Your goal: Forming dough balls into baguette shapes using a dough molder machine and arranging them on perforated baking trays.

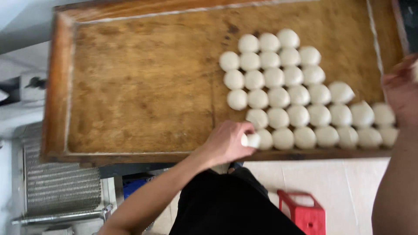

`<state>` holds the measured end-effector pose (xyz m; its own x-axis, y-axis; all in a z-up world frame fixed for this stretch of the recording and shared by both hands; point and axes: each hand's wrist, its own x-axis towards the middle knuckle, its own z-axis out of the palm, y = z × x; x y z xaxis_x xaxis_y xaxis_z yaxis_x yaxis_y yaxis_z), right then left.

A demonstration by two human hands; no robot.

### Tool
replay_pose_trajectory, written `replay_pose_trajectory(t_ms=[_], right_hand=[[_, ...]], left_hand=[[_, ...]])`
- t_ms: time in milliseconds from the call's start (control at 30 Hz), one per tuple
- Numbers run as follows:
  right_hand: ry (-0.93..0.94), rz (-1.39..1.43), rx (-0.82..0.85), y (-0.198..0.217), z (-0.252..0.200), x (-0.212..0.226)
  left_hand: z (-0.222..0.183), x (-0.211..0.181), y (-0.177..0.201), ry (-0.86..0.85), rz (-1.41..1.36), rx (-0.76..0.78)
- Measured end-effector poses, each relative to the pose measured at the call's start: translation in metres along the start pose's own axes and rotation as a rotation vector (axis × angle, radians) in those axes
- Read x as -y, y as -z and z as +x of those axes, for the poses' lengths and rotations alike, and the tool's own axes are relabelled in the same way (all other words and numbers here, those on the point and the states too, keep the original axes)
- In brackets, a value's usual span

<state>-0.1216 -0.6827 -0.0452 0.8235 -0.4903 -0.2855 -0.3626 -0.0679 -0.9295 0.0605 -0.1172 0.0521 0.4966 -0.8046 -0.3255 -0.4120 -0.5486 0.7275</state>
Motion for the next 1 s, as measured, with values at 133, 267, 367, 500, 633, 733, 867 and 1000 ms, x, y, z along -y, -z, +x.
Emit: replay_pose_trajectory(t_ms=[133,267,367,500,633,733,867,1000], right_hand=[[-0.025,0.412,0.157,-0.153,0.058,0.061],[-0.137,0.787,0.373,-0.382,0.072,0.167],[-0.109,0.630,0.533,-0.543,0.049,0.244],[0.258,0.291,0.708,-0.753,-0.034,0.320],[0.892,-0.256,0.799,-0.939,-0.070,0.352],[1.082,-0.401,0.784,-1.057,-0.079,0.356],[1.195,-0.645,0.719,-1.192,-0.047,0.324],[0.985,-0.702,0.761,-1.203,-0.059,0.341]], left_hand=[[-0.059,0.015,0.068,-0.262,-0.472,-0.311],[-0.130,0.096,0.108,-0.071,-1.319,-0.481],[-0.199,0.164,0.136,-0.064,-1.535,-0.687],[-0.302,0.239,0.172,-0.318,-1.623,-0.937],[-0.357,0.340,0.189,-0.271,-1.664,-1.189],[-0.376,0.393,0.199,-0.122,-1.632,-1.302],[-0.383,0.430,0.223,-0.068,-1.917,-1.363],[-0.364,0.472,0.242,-0.195,-2.039,-1.410]])
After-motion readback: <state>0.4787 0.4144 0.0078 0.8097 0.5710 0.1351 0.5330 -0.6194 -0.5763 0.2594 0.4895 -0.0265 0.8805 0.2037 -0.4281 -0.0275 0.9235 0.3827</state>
